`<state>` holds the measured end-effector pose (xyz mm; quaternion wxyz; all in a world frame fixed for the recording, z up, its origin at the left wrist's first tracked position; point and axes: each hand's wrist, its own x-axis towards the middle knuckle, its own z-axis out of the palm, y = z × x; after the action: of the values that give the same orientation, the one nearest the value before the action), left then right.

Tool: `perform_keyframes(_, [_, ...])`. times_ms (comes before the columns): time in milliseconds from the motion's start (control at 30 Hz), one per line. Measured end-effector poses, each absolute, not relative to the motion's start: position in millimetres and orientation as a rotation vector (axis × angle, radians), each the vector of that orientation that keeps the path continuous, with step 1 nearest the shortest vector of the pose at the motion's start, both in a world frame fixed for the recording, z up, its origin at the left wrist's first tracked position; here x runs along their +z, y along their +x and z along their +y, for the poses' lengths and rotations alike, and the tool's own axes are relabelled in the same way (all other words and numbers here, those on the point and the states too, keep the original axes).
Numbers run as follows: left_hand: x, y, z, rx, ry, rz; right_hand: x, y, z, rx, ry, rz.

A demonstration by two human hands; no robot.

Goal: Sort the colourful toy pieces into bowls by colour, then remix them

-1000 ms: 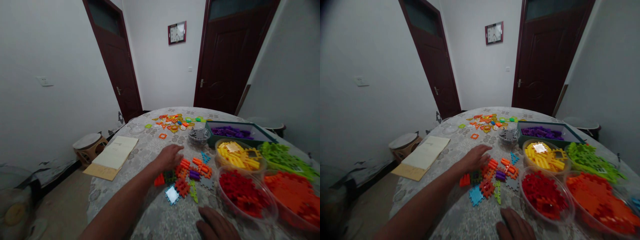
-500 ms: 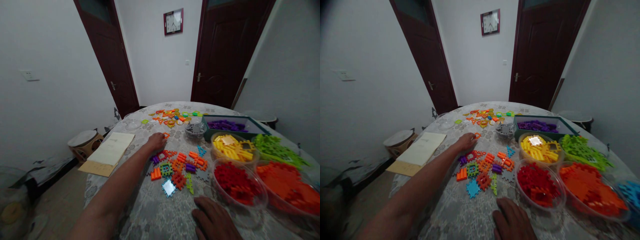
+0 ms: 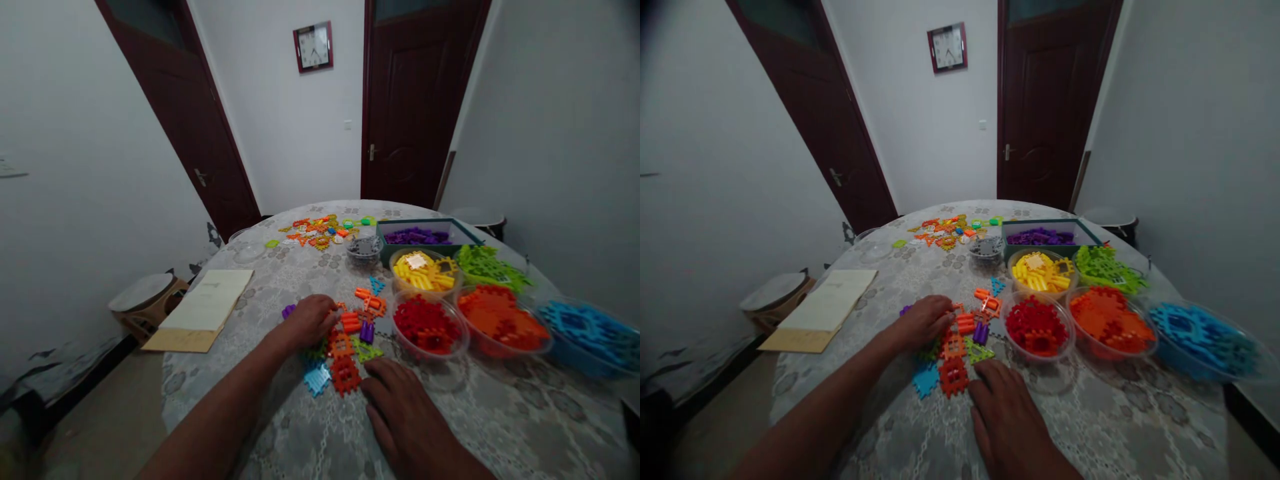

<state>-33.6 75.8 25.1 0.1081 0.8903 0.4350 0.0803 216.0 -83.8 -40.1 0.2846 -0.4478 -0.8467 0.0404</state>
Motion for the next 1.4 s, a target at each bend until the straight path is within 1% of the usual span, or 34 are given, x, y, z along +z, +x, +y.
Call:
perform_keyframes(200, [29,9,84,0.326,2.628,1.317,-35,214,-85,0.176,-1.221,-2.262])
perform_keyframes(433, [20,69,135,0.005,2.638,1.168,-31,216,-84,0.198,-1.227,-2.285])
perform_keyframes(533, [11,82,147,-0.153,2.607,1.114,-31,217,-84,0.195,-1.234,-2.289])
perform_keyframes(600, [7,86,149,-0.184,2.629,1.106,-31,218,-83,0.202,-1.234,-2.297])
perform_keyframes(900, [9,70,139,0.095,2.781,1.038,-34,219,-85,0.246,-1.246,-2.317])
perform_keyframes(1267, [19,44,88,0.078,2.709,1.216,-35,217,-86,0.22,-1.217,-2.257])
perform_keyframes(1400, [19,41,80,0.142,2.697,1.216,-34,217,-86,0.228,-1.204,-2.279])
